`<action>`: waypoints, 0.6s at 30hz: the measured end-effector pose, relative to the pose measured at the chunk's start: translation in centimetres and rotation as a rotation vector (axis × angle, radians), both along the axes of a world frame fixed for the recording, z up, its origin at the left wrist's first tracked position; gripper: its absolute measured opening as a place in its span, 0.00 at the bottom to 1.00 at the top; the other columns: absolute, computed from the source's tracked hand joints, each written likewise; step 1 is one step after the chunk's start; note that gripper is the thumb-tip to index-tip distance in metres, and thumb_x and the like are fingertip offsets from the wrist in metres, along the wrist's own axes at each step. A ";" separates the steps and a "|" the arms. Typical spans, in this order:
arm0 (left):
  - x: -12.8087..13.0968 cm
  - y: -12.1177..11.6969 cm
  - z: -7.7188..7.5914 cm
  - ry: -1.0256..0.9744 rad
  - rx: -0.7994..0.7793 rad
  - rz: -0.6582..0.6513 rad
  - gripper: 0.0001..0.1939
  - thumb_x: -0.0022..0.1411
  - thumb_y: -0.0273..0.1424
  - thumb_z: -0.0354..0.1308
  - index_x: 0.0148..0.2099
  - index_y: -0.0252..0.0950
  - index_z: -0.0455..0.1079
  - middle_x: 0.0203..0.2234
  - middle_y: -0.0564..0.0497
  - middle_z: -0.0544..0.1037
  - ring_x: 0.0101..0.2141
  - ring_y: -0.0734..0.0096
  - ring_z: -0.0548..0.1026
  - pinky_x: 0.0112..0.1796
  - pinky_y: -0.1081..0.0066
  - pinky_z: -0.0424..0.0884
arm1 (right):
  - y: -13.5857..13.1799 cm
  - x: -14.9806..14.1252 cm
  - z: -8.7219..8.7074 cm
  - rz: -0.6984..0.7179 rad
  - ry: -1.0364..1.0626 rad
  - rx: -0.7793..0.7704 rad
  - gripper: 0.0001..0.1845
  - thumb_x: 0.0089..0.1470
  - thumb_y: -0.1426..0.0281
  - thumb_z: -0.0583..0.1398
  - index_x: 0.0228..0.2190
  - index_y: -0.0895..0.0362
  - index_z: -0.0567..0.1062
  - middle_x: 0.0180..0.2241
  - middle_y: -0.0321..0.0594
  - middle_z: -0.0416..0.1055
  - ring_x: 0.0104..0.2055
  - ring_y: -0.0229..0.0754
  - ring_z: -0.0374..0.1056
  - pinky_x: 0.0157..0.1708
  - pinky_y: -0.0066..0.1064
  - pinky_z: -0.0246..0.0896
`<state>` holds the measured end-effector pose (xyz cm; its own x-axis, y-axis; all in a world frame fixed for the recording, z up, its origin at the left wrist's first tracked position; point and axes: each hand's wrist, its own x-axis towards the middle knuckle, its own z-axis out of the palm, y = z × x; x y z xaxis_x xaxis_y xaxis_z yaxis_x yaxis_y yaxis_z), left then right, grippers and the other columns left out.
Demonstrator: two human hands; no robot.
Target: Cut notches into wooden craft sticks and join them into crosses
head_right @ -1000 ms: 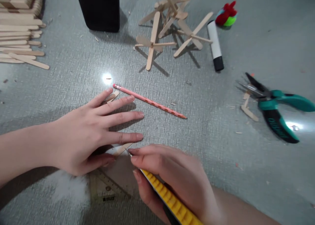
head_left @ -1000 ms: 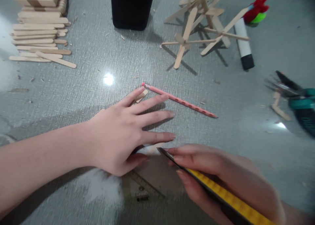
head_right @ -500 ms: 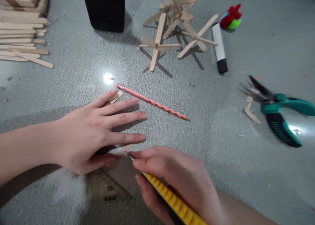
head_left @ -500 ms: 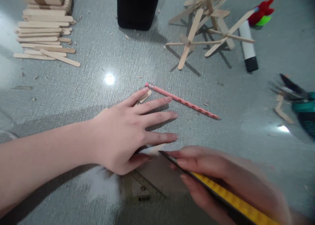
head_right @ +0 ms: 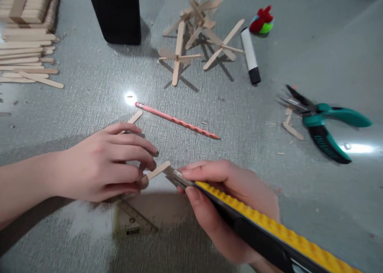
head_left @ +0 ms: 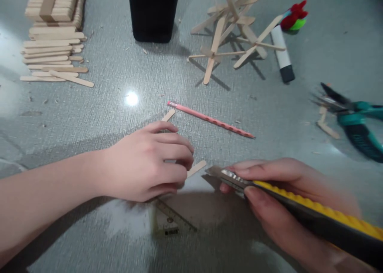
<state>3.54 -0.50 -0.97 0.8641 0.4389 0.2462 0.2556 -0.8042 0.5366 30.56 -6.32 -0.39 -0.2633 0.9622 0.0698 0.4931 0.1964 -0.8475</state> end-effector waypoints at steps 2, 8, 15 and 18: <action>0.0 0.0 0.0 0.023 0.001 0.002 0.07 0.70 0.30 0.58 0.41 0.39 0.77 0.44 0.50 0.82 0.51 0.62 0.78 0.60 0.56 0.64 | 0.0 0.0 -0.6 -0.019 -0.020 0.066 0.08 0.61 0.72 0.62 0.41 0.46 0.77 0.36 0.35 0.80 0.30 0.41 0.78 0.29 0.33 0.75; -0.1 -0.1 0.1 0.054 0.014 -0.012 0.09 0.72 0.31 0.57 0.42 0.40 0.79 0.46 0.48 0.81 0.52 0.60 0.76 0.60 0.53 0.61 | 0.3 -0.4 -1.2 -0.044 -0.092 0.128 0.07 0.61 0.66 0.63 0.43 0.47 0.77 0.35 0.35 0.80 0.29 0.40 0.77 0.27 0.33 0.71; 0.0 -0.1 0.3 0.069 0.031 -0.013 0.07 0.71 0.31 0.58 0.43 0.41 0.78 0.45 0.49 0.81 0.51 0.61 0.77 0.60 0.53 0.61 | 0.7 -0.8 -0.8 -0.017 -0.086 0.150 0.06 0.61 0.67 0.63 0.41 0.48 0.77 0.33 0.32 0.81 0.28 0.36 0.77 0.25 0.26 0.70; -0.1 0.0 0.3 0.073 0.047 -0.022 0.07 0.72 0.31 0.57 0.42 0.41 0.77 0.45 0.50 0.82 0.52 0.63 0.77 0.61 0.55 0.62 | 0.6 -0.7 -1.1 -0.003 -0.109 0.200 0.06 0.61 0.67 0.63 0.42 0.49 0.76 0.34 0.32 0.81 0.29 0.36 0.77 0.26 0.25 0.70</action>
<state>3.47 -0.53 -0.70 0.8898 0.4094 0.2019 0.2748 -0.8336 0.4791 29.86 -5.74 -1.45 -0.2770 0.9327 0.2309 0.5802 0.3539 -0.7336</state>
